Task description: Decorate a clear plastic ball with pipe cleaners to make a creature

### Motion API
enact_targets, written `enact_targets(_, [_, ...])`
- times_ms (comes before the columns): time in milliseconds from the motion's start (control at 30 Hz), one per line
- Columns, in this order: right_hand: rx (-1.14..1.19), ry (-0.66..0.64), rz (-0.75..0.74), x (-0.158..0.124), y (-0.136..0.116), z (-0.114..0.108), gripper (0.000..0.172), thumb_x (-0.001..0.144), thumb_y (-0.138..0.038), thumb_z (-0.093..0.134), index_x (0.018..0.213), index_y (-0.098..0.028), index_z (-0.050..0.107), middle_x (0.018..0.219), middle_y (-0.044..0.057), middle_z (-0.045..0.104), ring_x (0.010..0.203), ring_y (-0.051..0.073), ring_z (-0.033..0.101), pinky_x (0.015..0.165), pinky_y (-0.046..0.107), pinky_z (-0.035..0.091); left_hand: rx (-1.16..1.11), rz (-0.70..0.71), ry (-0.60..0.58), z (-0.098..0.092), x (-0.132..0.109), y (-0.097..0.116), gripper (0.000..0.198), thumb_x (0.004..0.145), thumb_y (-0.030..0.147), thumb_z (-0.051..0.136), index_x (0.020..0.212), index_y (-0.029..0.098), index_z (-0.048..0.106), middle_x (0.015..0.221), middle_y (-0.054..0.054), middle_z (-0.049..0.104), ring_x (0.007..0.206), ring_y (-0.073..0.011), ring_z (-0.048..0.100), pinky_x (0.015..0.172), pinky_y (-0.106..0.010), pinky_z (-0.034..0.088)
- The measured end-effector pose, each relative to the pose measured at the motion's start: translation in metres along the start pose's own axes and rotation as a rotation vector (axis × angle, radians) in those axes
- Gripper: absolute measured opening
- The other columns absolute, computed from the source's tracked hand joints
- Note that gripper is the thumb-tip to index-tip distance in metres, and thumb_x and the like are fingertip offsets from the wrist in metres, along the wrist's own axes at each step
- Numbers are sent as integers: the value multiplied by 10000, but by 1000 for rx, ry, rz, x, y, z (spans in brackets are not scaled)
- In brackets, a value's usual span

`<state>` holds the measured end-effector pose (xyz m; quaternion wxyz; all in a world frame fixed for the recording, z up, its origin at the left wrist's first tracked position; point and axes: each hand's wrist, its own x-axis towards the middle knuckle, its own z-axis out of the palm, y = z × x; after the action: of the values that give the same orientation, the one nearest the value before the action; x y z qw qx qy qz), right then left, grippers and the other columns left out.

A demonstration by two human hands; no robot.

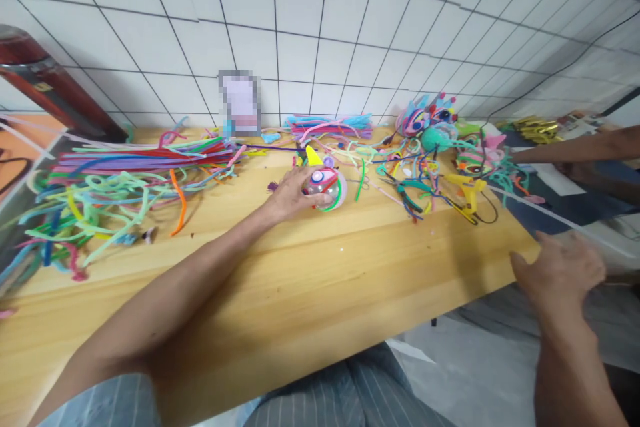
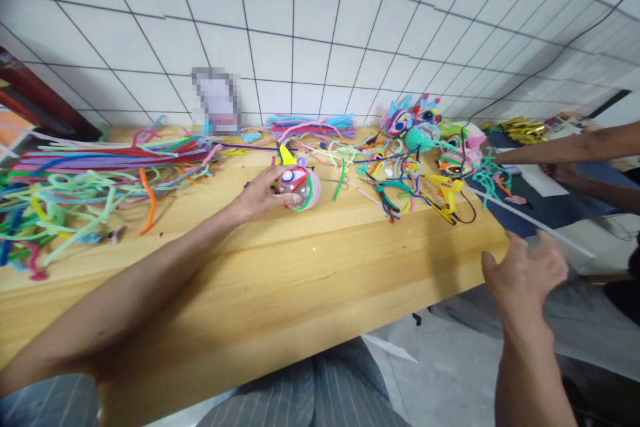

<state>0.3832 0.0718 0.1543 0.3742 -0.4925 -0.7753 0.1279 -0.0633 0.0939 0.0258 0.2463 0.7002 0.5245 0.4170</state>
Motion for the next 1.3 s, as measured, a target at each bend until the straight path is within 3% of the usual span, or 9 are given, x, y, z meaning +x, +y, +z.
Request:
enact_targets(233, [-205,45,-32,-22,47,34,371,966,-628,748,1101,-283,764,1212,178,807,1266,463,759,1117,759,586,-2,-36,4,-2,-4,2,789,867,595,930,1552,262,724,1516,-122,788,1406,-381,712,1262,-567,526])
enact_targets(300, [-188,40,-61,-27,48,49,376,940,-615,781,1121,-286,768,1333,198,789,1379,482,716,1189,785,536,0,-42,7,-3,-5,3,793,863,606,934,1554,277,726,1499,-114,794,1391,-385,715,1247,-572,537])
enact_targets(367, [-70,-20,-49,-26,35,69,406,939,-576,823,1239,-309,763,1488,180,747,1480,445,672,1262,737,511,-2,-35,9,-4,-6,4,788,857,617,945,1545,295,733,1495,-109,796,1391,-389,714,1246,-580,539])
enact_targets(433, [141,-108,16,-17,11,95,438,987,-582,804,1343,-338,726,1502,138,747,1464,380,694,1269,668,536,-2,-26,7,-4,-7,5,775,858,632,949,1531,308,742,1483,-106,802,1382,-391,718,1238,-582,547])
enact_targets(600, [578,-276,248,21,-43,172,778,893,-770,858,1481,-323,613,1682,157,629,1634,377,557,1390,655,418,17,10,5,-6,-8,7,781,887,682,918,1537,291,732,1496,-118,797,1402,-393,710,1254,-582,540])
enact_targets(767, [726,-323,413,40,-58,228,1056,780,-812,917,1600,-276,524,1788,194,510,1686,400,486,1410,619,404,65,48,10,-4,-11,9,830,905,767,880,1561,290,703,1514,-122,786,1433,-374,697,1285,-572,515])
enact_targets(900, [772,-325,414,37,-59,243,951,818,-736,895,1573,-272,551,1698,155,602,1576,354,595,1364,541,475,101,56,18,-2,-15,8,823,928,769,863,1580,298,686,1545,-132,762,1486,-368,662,1310,-575,489])
enact_targets(1100, [826,-312,406,32,-61,241,791,869,-620,860,1532,-283,589,1647,126,645,1526,335,630,1331,522,509,167,99,18,-1,-23,10,823,955,730,864,1625,306,645,1616,-163,700,1549,-388,613,1324,-593,476])
enact_targets(1300, [786,-297,390,26,-64,240,862,853,-658,879,1580,-312,570,1668,119,607,1513,345,610,1321,523,506,225,109,29,-1,-27,17,775,990,706,837,1635,333,626,1622,-152,685,1563,-381,595,1345,-600,459])
